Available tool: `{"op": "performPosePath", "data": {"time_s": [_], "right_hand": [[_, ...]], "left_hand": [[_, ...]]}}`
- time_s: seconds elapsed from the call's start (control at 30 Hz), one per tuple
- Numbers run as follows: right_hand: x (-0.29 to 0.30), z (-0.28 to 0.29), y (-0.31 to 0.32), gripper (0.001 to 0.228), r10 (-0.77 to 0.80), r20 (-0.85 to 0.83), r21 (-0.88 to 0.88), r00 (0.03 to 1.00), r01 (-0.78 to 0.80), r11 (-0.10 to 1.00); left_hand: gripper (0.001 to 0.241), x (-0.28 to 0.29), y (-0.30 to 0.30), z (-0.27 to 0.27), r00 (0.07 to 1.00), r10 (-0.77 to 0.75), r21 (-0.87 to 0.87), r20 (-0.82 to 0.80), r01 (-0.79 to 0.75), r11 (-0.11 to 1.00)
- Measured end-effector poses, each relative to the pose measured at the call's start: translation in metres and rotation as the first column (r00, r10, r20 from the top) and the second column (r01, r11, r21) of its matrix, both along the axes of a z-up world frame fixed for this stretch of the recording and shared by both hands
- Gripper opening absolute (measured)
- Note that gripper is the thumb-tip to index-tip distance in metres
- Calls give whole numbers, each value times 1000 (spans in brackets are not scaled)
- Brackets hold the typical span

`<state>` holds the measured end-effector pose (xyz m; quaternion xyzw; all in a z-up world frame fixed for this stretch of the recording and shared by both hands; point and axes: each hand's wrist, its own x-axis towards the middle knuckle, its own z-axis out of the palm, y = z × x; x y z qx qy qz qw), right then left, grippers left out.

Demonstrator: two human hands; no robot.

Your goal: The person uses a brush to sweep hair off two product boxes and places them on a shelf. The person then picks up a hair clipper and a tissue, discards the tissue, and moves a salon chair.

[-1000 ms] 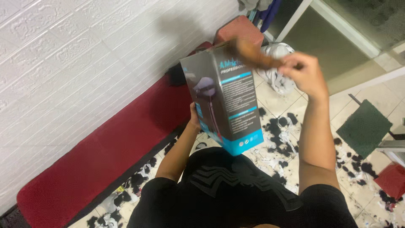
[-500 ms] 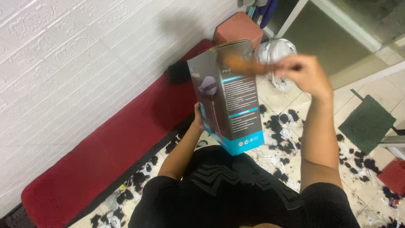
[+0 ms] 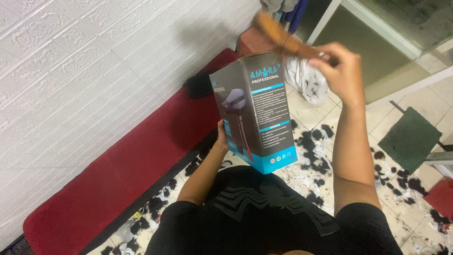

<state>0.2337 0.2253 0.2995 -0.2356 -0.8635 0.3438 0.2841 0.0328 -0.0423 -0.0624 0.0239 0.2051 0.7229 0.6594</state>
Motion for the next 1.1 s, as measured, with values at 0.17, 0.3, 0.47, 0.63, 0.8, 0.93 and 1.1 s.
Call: {"op": "performPosePath", "data": {"time_s": [0.17, 0.3, 0.47, 0.63, 0.8, 0.93, 1.1], "right_hand": [[12, 14, 11, 23, 470, 172, -91, 865, -462, 882], [4, 9, 8, 24, 519, 259, -146, 814, -498, 855], [1, 3, 7, 28, 162, 16, -20, 987, -161, 987], [6, -3, 21, 28, 743, 334, -275, 580, -694, 665], [0, -12, 20, 22, 124, 36, -191, 992, -115, 975], [5, -2, 18, 26, 638, 181, -208, 748, -605, 768], [-1, -9, 9, 23, 354, 146, -109, 924, -341, 934]], "left_hand": [[95, 0, 0, -2, 999, 18, 119, 41, -22, 993], [96, -2, -4, -12, 1000, 13, 53, 17, -14, 999], [94, 1, -4, -21, 993, 114, -121, 29, -109, 987], [97, -6, -4, -23, 993, 57, -32, 102, -54, 998], [91, -1, -10, -4, 993, 61, 50, 103, -66, 997], [89, -4, -10, 8, 995, 99, 135, 0, -98, 986], [89, -9, -8, -2, 993, 50, 106, 102, -61, 992]]}}
